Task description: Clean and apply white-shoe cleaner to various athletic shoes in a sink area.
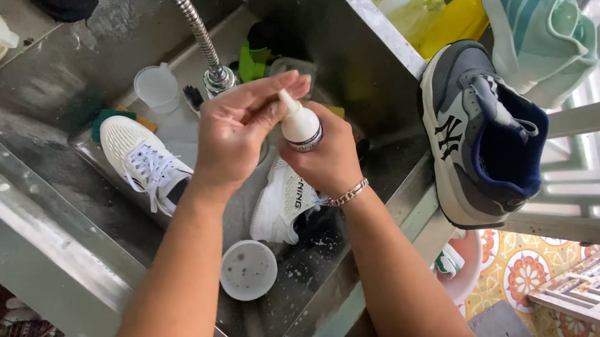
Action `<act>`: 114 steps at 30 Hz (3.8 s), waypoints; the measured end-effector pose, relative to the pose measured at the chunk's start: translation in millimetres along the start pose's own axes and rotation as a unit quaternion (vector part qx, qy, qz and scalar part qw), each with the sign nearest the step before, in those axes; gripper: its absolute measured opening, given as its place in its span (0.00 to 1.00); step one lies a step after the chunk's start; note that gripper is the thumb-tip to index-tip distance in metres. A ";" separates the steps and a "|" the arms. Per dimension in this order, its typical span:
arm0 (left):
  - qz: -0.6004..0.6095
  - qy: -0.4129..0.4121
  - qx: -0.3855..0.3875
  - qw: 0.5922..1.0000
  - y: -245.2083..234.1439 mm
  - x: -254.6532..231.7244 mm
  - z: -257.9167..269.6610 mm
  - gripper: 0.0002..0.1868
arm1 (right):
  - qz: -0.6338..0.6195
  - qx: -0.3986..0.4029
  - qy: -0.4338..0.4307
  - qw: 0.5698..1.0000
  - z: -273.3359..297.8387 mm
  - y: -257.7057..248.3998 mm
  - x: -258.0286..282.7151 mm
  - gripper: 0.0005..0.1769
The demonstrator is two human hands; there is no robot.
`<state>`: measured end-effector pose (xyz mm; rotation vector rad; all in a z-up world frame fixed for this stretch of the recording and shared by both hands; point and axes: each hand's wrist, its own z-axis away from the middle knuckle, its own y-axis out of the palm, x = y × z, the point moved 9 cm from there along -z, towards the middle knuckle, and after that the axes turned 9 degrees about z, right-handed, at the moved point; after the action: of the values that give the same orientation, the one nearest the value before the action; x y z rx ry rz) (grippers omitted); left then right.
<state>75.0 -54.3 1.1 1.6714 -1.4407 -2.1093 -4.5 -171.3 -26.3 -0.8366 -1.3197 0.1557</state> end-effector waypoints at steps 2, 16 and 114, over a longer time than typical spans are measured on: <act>-0.061 0.036 0.026 0.997 -12.2 4.8 1.8 0.18 | 0.060 -0.004 -0.023 0.998 1.2 -3.7 6.8 0.17; -0.081 0.144 -0.064 0.984 -32.0 -16.2 -2.1 0.24 | 0.026 -0.213 -0.061 0.975 58.6 -87.7 42.5 0.22; 0.055 0.022 0.000 0.998 -17.4 18.8 -1.7 0.30 | -0.012 -0.016 0.037 0.999 36.2 0.1 -9.4 0.19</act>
<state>76.8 -56.5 -24.3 1.5897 -1.4822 -2.0035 -39.5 -160.1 -33.4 -0.8469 -1.2656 0.0843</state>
